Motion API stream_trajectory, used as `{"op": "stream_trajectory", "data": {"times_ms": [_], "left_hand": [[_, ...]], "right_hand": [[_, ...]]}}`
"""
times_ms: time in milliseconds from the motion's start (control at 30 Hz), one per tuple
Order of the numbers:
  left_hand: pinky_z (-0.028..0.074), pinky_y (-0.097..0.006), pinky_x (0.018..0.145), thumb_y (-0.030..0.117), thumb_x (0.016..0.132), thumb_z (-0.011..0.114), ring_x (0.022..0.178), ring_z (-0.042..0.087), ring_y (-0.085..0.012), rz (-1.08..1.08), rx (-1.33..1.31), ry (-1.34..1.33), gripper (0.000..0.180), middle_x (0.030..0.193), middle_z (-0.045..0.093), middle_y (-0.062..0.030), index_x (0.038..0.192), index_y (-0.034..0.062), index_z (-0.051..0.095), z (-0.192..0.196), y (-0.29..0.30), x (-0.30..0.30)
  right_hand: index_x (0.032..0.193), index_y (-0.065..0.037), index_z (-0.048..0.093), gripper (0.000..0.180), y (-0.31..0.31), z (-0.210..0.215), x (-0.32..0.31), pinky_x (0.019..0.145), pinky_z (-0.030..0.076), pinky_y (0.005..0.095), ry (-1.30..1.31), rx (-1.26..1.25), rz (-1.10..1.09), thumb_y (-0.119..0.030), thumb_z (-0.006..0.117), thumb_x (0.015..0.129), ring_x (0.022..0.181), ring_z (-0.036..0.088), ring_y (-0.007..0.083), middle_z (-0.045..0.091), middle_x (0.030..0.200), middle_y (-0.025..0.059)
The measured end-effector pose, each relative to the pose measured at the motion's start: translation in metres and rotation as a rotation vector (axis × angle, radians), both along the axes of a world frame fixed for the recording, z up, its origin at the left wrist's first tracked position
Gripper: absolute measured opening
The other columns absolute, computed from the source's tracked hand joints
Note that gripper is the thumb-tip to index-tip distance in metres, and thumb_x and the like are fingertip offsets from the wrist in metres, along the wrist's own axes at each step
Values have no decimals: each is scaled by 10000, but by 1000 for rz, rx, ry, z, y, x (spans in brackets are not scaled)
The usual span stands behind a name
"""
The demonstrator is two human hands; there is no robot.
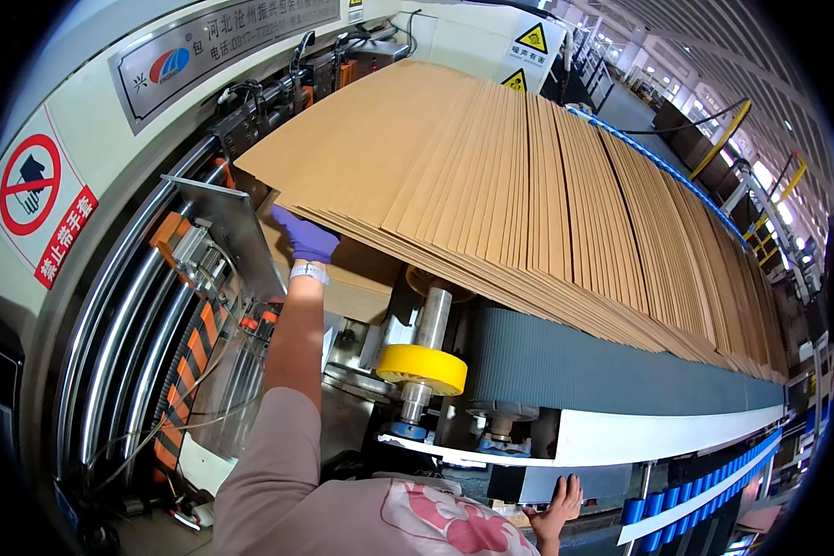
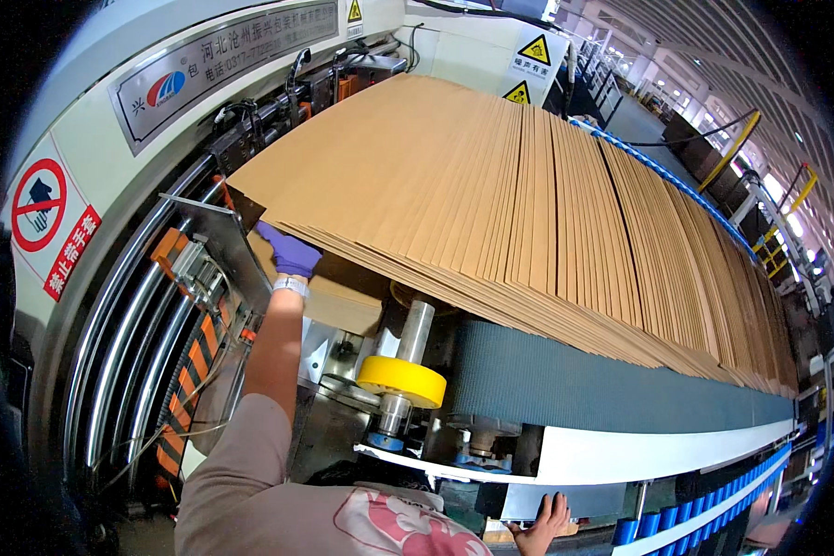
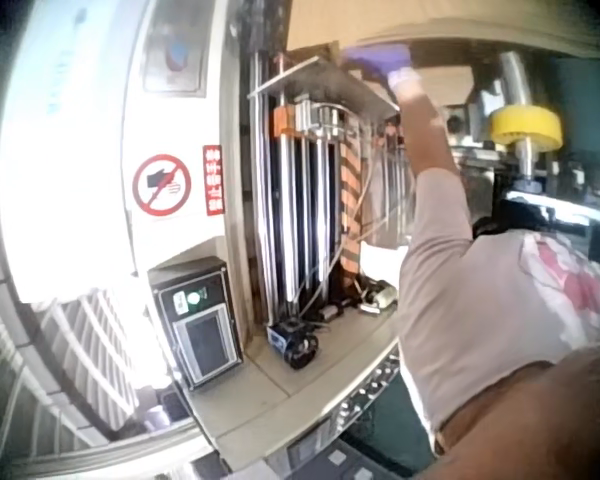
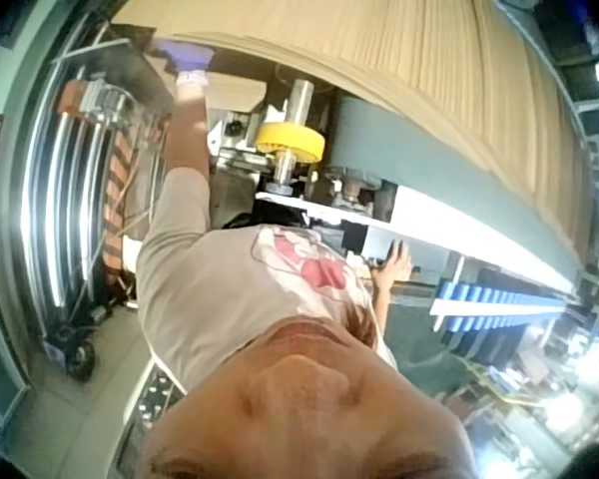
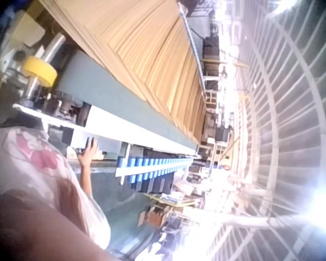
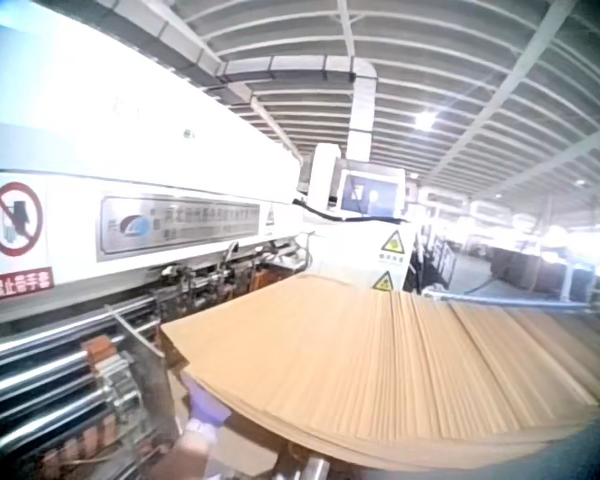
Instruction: The person feeds flat cardboard sheets into a machine using their left hand while wearing a purple glove. They repeatedly pull sheets from a stack and guide them into the rollers of the machinery.
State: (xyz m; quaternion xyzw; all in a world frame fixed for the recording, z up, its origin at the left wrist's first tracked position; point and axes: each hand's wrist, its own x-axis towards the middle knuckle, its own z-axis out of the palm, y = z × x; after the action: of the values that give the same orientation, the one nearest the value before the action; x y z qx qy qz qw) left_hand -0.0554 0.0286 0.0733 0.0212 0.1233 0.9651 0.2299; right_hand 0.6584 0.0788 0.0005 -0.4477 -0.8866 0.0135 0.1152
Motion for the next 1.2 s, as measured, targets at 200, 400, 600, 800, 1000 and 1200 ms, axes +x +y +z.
{"op": "stream_trajectory", "data": {"times_ms": [200,400,600,800,1000,1200], "left_hand": [[398,-429,982,482,941,358,1192,473,-267,-21,-81,178,507,1345,471,-50,1306,143,449,-36,20,-25],[502,-378,804,329,936,447,984,597,-249,161,-311,79,329,1131,615,-44,1160,115,556,-89,20,-78],[476,-360,808,288,896,517,973,574,-234,419,-1230,755,319,1089,609,-61,1157,106,544,-90,26,-30],[474,-365,795,236,902,537,964,531,-239,124,-473,143,311,1053,552,-70,1170,92,474,-80,31,11],[356,-406,1009,283,928,513,1229,386,-268,46,-375,288,490,1351,380,-129,1340,78,344,-54,12,48],[322,-390,1046,162,811,665,1244,406,-303,-86,-610,554,745,1420,360,-136,1416,35,250,-21,38,115]], "right_hand": [[1353,-58,321,1094,3,-5,8,1075,111,573,-36,16,1,-425,833,458,1330,221,419,286,1421,217],[1340,-59,331,1061,2,2,1,1065,122,568,-45,13,-22,-386,827,461,1326,233,410,291,1415,217],[1368,-98,381,1076,8,7,6,932,312,529,-184,81,47,-529,806,477,1143,416,414,353,1403,211],[1374,-70,371,1030,7,-9,12,1011,182,565,-10,36,63,-461,808,527,1236,314,415,345,1399,221],[1333,-59,334,1057,9,-12,3,1060,124,573,-35,53,19,-378,829,455,1324,237,409,293,1413,217],[1347,-70,330,1036,3,-9,4,1055,121,583,9,18,12,-377,816,486,1332,217,412,285,1426,212]]}}
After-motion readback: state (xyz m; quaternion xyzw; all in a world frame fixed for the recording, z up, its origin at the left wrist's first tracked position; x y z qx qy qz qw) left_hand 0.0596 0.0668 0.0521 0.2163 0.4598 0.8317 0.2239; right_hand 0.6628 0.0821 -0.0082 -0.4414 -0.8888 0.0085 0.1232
